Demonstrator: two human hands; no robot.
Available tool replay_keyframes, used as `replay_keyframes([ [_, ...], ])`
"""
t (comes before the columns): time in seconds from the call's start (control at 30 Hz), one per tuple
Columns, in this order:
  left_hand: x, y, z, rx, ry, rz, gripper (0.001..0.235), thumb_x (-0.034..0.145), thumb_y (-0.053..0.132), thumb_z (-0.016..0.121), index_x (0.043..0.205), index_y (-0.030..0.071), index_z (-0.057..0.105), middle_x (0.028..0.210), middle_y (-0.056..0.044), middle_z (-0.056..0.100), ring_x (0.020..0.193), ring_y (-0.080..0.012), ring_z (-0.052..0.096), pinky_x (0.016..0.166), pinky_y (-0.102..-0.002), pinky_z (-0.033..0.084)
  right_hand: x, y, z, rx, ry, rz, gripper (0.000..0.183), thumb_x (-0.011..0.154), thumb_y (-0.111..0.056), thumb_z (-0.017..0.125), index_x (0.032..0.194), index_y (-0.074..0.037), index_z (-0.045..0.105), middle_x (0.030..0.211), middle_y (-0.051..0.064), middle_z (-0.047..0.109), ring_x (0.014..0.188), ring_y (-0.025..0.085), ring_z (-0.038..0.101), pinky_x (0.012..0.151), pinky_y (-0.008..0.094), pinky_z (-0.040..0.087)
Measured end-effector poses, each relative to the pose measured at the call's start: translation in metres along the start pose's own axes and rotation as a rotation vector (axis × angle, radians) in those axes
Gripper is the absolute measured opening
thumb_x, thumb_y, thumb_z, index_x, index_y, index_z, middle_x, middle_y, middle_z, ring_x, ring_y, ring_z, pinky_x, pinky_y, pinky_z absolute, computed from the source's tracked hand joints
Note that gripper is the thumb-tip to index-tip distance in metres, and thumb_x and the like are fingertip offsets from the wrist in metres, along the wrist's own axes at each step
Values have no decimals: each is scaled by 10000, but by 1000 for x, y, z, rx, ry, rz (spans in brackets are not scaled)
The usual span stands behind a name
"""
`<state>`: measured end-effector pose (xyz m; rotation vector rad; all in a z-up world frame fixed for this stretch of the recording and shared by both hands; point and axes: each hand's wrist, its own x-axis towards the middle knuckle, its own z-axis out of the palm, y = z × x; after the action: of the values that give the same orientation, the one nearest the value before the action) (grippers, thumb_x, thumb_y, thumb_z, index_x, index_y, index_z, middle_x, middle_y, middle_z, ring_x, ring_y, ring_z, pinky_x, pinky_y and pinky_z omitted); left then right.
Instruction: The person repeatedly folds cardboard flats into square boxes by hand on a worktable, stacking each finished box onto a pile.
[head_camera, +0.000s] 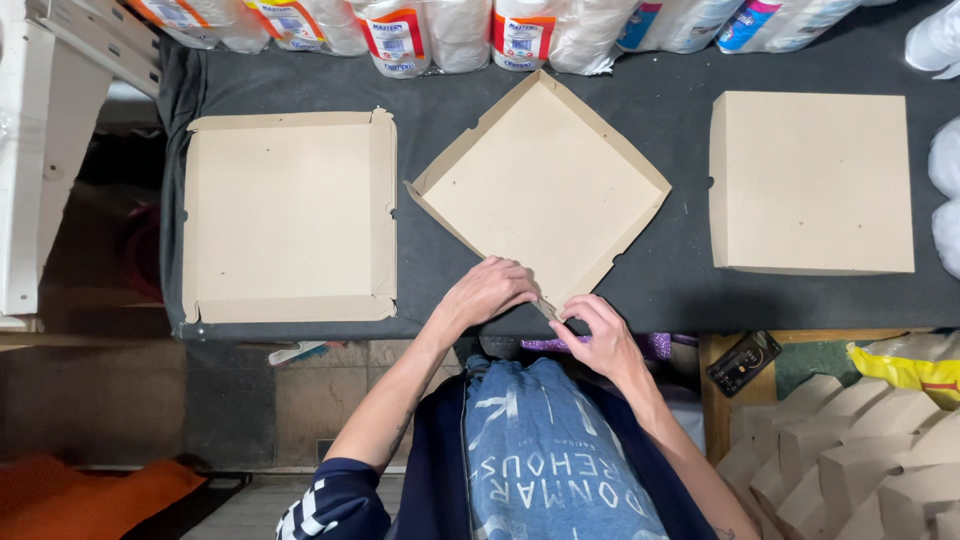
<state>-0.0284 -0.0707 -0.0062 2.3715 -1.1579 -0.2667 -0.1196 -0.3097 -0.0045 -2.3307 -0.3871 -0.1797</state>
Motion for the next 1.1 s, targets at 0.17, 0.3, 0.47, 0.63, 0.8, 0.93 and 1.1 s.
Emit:
replay_keyframes([
  [0.17,5,-2,-1,-27,-54,-11,374,1067,500,442,1006,239,704,897,46,611,1005,-140,613,961,-319,433,4,-8,4,11,13,59,170,848,-232,828,942,-188,693,941,-39,715,772,163,712,684,292,602],
  [0.3,6,-4,2,-56,-69,-6,357,1068,488,455,1037,232,703,916,36,620,1015,-152,619,957,-328,440,18,-21,6,-24,-28,113,155,906,-252,778,1003,-178,682,932,-11,725,812,175,744,677,304,616],
  [0.47,-3,-16,-21,-59,-68,-15,398,954,569,587,1130,224,680,994,22,645,1057,-185,631,1009,-387,444,17,-17,5,19,-133,133,138,947,-209,716,1080,-199,681,948,-8,765,797,177,762,667,304,623],
  [0.63,-38,-60,-15,377,29,-360,215,862,327,766,1032,297,638,1029,119,602,1099,-77,567,1087,-343,378,24,-6,-35,141,-281,246,156,901,-74,698,1043,-130,729,968,114,794,698,268,757,613,340,609],
  [0.8,-60,-37,7,389,30,-396,412,797,172,785,1151,305,623,1081,122,609,1112,-86,585,1044,-314,412,38,23,-67,84,-122,324,204,925,12,626,1019,-120,751,958,78,754,700,220,762,639,326,619],
  [0.93,-48,18,29,-22,-30,-318,730,737,-76,756,1389,179,548,1239,-32,669,1229,-205,613,1058,-348,490,49,21,-60,80,-17,276,335,914,106,571,1156,-83,706,1087,108,678,1025,315,734,838,368,625],
  [1.1,-20,78,11,-287,8,-133,595,871,-64,585,1428,119,485,1363,-100,628,1312,-257,579,1168,-435,396,49,4,-43,3,-374,175,445,793,-77,784,1216,-171,683,1373,104,588,1253,410,589,998,517,558],
])
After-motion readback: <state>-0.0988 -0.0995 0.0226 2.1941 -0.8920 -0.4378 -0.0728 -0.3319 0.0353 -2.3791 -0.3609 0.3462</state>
